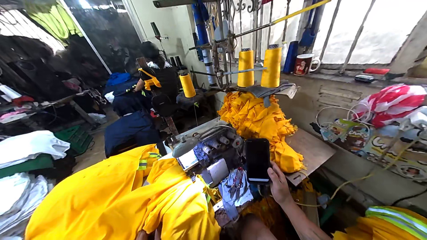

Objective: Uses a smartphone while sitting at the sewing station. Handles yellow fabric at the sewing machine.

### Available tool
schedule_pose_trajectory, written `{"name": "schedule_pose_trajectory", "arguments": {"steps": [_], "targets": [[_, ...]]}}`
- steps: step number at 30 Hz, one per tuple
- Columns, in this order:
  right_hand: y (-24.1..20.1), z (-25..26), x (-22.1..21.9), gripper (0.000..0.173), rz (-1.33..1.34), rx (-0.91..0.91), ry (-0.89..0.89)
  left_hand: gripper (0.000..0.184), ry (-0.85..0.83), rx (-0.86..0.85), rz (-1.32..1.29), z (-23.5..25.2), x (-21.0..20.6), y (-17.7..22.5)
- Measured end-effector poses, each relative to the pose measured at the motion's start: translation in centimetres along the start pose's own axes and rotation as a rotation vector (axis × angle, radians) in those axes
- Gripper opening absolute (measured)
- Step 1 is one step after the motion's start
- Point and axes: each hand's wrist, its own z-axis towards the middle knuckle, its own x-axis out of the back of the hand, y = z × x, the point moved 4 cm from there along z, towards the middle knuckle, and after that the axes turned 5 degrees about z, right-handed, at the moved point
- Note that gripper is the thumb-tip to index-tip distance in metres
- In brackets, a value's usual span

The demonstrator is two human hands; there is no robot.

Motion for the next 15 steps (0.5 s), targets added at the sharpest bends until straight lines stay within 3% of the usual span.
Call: {"name": "schedule_pose_trajectory", "arguments": {"steps": [2, 6, 10, 15], "targets": [[0.2, 0.0, 0.1, 0.064, 0.022, -0.014, 0.008, 0.018, 0.045, -0.038, -0.002, -0.1, -0.1, -0.2], [0.4, 0.1, 0.2, 0.056, 0.078, -0.018, 0.010, 0.020, -0.010, 0.030, -0.031, 0.7, 1.5, 3.4], [0.6, 0.1, 0.3, 0.053, 0.110, 0.006, -0.004, 0.019, 0.039, -0.020, 0.004, -0.5, -0.8, -1.9], [0.6, 0.2, 0.4, 0.055, 0.168, 0.010, -0.034, 0.018, 0.002, 0.003, 0.035, -0.2, -0.1, -0.6]]}}
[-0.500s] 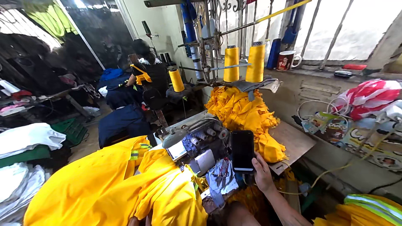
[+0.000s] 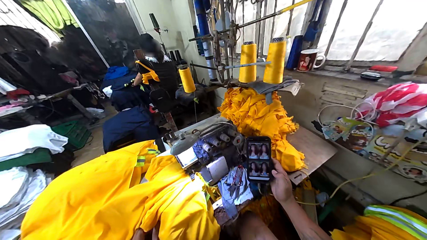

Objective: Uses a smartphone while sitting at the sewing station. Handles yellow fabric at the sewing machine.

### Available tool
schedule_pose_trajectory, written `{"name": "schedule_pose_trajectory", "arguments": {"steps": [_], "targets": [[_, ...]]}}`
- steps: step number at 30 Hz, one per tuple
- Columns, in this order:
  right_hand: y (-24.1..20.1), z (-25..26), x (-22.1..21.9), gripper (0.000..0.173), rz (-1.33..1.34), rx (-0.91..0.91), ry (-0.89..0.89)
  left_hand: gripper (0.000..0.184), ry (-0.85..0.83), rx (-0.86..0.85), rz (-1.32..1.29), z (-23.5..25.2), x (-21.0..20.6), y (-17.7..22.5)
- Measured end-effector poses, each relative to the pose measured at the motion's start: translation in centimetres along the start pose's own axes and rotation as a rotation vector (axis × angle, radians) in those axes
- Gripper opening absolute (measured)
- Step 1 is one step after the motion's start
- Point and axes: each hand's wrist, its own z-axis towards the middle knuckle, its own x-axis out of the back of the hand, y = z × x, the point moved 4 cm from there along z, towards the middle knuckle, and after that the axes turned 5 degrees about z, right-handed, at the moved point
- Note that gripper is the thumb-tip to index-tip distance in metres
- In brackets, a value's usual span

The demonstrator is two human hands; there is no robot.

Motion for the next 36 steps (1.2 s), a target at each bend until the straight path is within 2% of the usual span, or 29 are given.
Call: {"name": "schedule_pose_trajectory", "arguments": {"steps": [4, 6, 8, 9, 13, 18, 26, 30, 36], "targets": [[-0.3, 0.0, -0.2, 0.052, 0.041, -0.015, 0.024, 0.021, -0.051, 0.038, -0.081, 0.8, 1.6, 3.5], [-0.2, 0.0, -0.1, 0.053, 0.038, -0.011, 0.019, 0.021, -0.023, 0.021, -0.085, 0.6, 1.2, 2.7], [0.0, -0.2, 0.1, 0.060, 0.001, 0.001, -0.016, 0.019, 0.024, 0.005, -0.058, 0.0, 0.1, 0.5], [-0.1, -0.2, 0.1, 0.066, -0.039, 0.003, -0.045, 0.019, 0.006, 0.024, -0.067, 0.0, 0.2, 0.7], [-1.4, -0.4, -1.1, 0.081, -0.207, -0.072, -0.080, 0.019, -0.043, 0.099, -0.124, 0.7, 1.7, 4.0], [-1.4, -0.3, -1.2, 0.073, -0.233, -0.081, -0.064, 0.021, -0.037, 0.050, -0.138, 0.9, 1.7, 3.9], [-1.6, -0.4, -1.5, 0.072, -0.225, -0.094, -0.059, 0.020, -0.019, 0.085, -0.110, 0.7, 1.4, 3.2], [-1.7, -0.4, -1.5, 0.069, -0.250, -0.078, -0.061, 0.021, -0.037, 0.037, -0.095, 0.9, 1.7, 4.1], [-1.6, -0.4, -1.4, 0.071, -0.242, -0.077, -0.061, 0.019, -0.028, 0.079, -0.100, 1.0, 1.9, 4.4]]}}
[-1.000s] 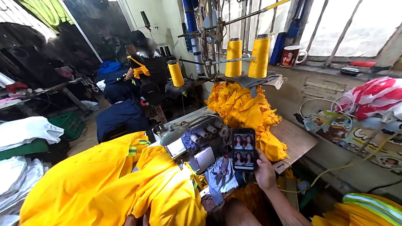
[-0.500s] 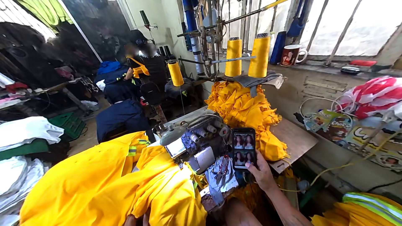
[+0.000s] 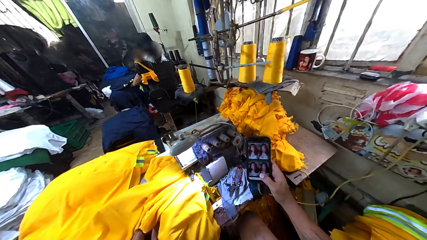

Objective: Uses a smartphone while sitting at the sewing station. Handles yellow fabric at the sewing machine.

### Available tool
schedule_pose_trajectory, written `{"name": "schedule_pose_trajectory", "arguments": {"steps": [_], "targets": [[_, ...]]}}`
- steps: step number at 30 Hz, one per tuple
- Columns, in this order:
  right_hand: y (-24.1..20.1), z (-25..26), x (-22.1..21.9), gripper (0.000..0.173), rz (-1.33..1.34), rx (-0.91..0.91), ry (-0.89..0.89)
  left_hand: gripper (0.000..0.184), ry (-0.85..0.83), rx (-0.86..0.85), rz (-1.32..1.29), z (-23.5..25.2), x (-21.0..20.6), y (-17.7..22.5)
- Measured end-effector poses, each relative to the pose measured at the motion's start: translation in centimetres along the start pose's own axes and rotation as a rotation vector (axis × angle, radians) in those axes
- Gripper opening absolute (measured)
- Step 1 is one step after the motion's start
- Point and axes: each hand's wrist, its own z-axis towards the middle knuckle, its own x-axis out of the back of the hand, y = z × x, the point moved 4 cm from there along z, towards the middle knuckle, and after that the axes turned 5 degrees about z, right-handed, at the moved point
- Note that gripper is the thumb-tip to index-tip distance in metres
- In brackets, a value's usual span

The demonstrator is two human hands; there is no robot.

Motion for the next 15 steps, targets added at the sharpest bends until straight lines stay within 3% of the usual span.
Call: {"name": "schedule_pose_trajectory", "arguments": {"steps": [6, 10, 15], "targets": [[0.1, 0.0, 0.0, 0.069, 0.009, 0.004, 0.000, 0.020, 0.054, -0.089, 0.067, -0.6, -1.7, -4.9], [-0.1, 0.0, 0.0, 0.067, 0.001, -0.004, 0.002, 0.021, -0.007, -0.018, 0.000, 0.1, -0.3, -0.5], [0.0, 0.0, 0.0, 0.069, -0.012, -0.003, -0.005, 0.022, -0.002, -0.037, 0.008, 0.1, -0.3, -0.5]]}}
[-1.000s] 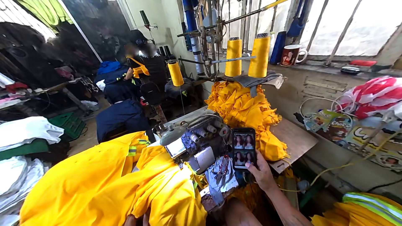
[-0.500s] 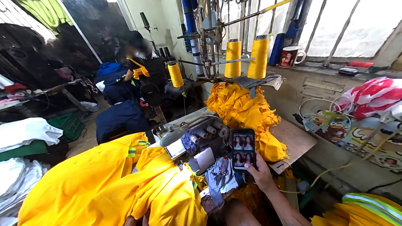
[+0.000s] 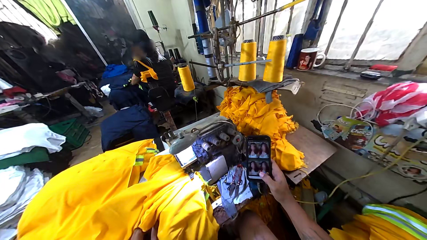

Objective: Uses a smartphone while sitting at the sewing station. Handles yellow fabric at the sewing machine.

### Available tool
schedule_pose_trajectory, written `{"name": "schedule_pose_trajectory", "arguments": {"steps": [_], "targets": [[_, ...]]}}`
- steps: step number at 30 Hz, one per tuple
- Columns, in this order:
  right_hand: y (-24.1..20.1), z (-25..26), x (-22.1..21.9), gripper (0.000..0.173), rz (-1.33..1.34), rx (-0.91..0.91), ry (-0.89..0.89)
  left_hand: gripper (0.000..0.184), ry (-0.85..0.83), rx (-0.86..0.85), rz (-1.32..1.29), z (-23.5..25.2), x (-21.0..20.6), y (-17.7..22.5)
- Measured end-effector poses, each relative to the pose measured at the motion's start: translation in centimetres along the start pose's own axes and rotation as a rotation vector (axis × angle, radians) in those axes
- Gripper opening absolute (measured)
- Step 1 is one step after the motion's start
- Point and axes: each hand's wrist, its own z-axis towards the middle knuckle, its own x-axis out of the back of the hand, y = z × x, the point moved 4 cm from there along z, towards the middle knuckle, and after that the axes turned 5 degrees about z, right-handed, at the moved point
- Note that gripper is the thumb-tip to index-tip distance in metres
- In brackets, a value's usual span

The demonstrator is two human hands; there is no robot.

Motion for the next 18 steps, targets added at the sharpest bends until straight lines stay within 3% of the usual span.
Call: {"name": "schedule_pose_trajectory", "arguments": {"steps": [9, 18], "targets": [[0.23, -0.01, 0.15, 0.070, 0.021, 0.015, -0.003, 0.025, -0.007, -0.007, -0.010, 0.00, 0.11, 0.11], [0.52, 0.44, 0.93, 0.085, 0.256, -0.086, -0.175, 0.022, 0.003, -0.012, 0.005, -0.04, 0.11, -0.11]]}}
